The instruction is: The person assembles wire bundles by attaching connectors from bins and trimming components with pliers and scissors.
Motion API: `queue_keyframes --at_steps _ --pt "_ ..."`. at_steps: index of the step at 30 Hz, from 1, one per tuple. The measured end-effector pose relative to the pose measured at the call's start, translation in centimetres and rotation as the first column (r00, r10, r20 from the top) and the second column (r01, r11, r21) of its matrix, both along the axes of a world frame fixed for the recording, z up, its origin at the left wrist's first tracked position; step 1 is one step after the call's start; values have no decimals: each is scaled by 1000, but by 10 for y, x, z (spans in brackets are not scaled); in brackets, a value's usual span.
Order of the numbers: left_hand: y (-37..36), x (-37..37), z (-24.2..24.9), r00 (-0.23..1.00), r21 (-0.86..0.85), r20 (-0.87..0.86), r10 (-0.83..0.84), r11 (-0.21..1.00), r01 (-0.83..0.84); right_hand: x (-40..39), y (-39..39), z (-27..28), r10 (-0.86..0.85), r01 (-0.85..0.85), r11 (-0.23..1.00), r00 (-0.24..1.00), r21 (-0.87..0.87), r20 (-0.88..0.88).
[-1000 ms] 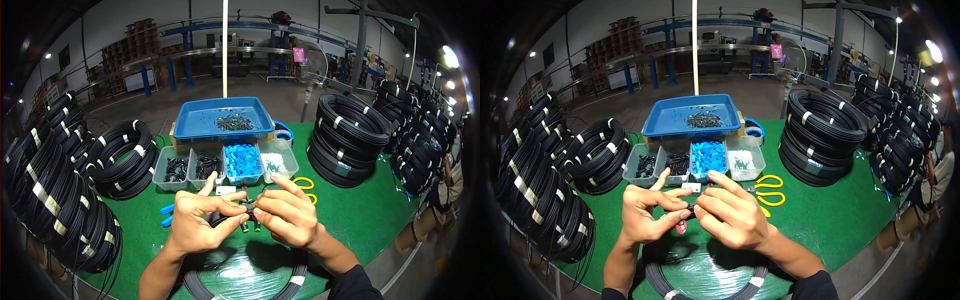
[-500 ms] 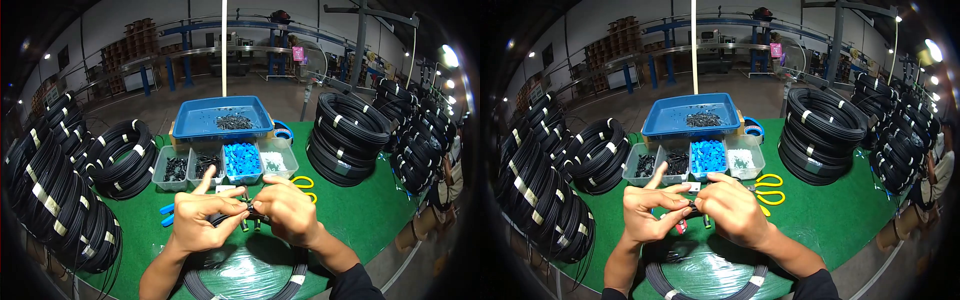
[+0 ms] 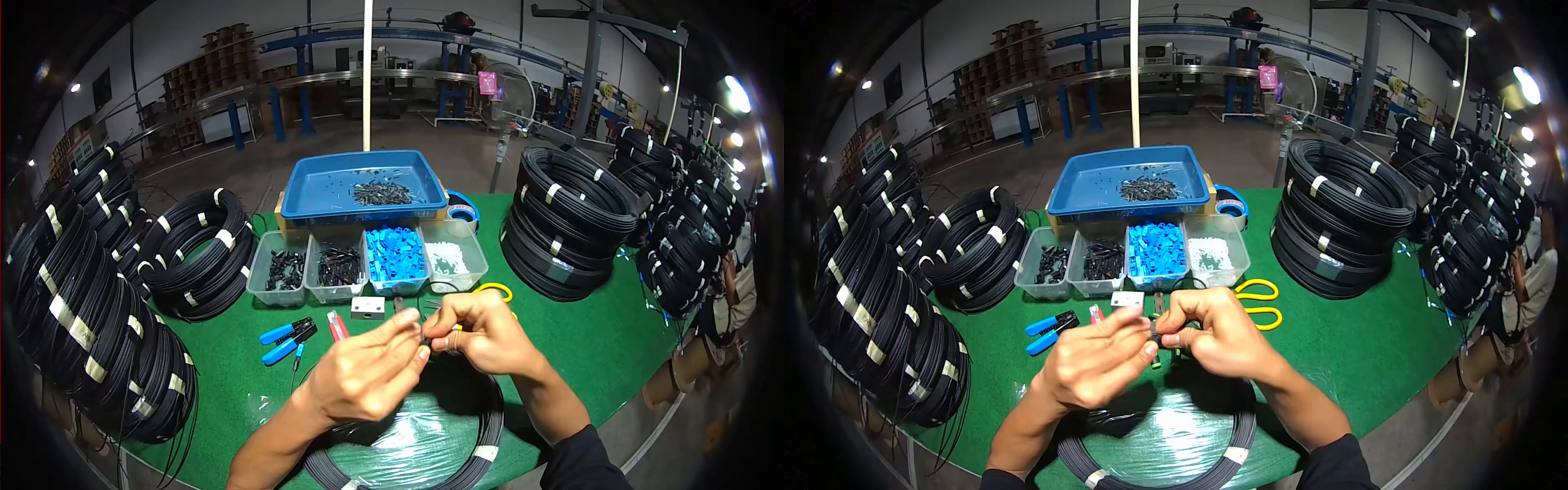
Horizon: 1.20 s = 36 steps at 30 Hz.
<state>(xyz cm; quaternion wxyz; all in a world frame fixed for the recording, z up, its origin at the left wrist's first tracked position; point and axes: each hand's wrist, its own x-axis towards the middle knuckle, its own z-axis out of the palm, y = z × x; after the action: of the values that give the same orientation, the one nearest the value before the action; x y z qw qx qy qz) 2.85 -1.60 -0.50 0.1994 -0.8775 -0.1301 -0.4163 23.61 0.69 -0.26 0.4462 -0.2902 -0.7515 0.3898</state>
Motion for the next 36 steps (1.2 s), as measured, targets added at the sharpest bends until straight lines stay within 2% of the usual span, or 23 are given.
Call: queue_keyframes --at_steps 1,3,5,7,8,11,12,15,16,18,19,20,21,24,25,27,29,31,32,33,34,35,36 --pt "2 0 -3 999 35 -53 -4 999 6 1 1 1 -3 1 1000 997 15 79" --pt "7 -5 -2 999 -114 -3 36 993 -37 3 2 3 -11 2 999 972 39 233" --pt "6 -9 5 967 -388 248 54 920 49 -5 -2 4 -88 40 927 990 374 112" --pt "2 -8 9 893 -519 443 80 835 183 -8 4 2 -103 53 719 994 693 32" --pt "0 -9 11 895 -520 439 82 836 179 -8 5 2 -152 47 567 987 822 49" --pt "-4 -11 14 884 -567 460 79 792 224 -15 5 0 -189 101 295 981 950 -45" --pt "-4 -10 13 893 -533 445 61 820 210 -15 4 0 -178 98 259 983 961 -53" --pt "-10 -4 17 960 -319 278 28 945 65 -13 0 -1 -194 118 358 980 926 -49" --pt "-9 -3 16 979 -181 199 45 983 -8 -16 -1 -4 -161 156 514 983 843 -84" --pt "-10 -2 14 997 28 49 68 997 -69 -11 -6 -5 -68 92 911 995 403 -74" --pt "-10 -3 14 997 92 -24 67 994 -65 -8 -6 -6 -31 39 993 997 112 -72" --pt "-8 -4 11 995 112 -75 69 992 -60 -4 1 -10 45 -42 998 995 36 -91" --pt "-6 -5 10 995 115 -75 70 992 -61 -4 -1 -7 47 -43 998 995 38 -92" --pt "-1 -11 14 996 -151 70 49 988 -38 -6 -8 7 -112 58 883 990 467 89" --pt "-2 -13 16 974 -333 226 30 942 48 -9 -6 5 -147 73 726 988 684 51" --pt "-7 -16 15 914 -574 399 71 797 189 -14 -5 8 -200 74 411 980 909 11" --pt "-13 -13 20 906 -638 411 101 742 207 -16 -4 4 -191 72 346 982 936 -5" --pt "-17 -5 17 915 -535 392 101 833 137 -15 -2 0 -196 91 277 980 956 -37" --pt "-20 -2 18 943 -432 310 121 901 26 -13 0 -2 -181 69 357 984 931 -4" --pt "-23 3 18 967 -276 203 155 957 -95 -12 -2 -2 -98 87 576 995 813 -37" --pt "-21 2 18 988 -113 96 121 988 -110 -10 -7 -1 -71 75 847 997 527 -28" --pt "-17 0 16 994 55 -18 104 993 -103 -7 -12 1 -41 46 986 999 161 -31" --pt "-13 -1 13 993 118 -92 74 991 -63 -1 -7 3 17 -18 999 1000 40 17"
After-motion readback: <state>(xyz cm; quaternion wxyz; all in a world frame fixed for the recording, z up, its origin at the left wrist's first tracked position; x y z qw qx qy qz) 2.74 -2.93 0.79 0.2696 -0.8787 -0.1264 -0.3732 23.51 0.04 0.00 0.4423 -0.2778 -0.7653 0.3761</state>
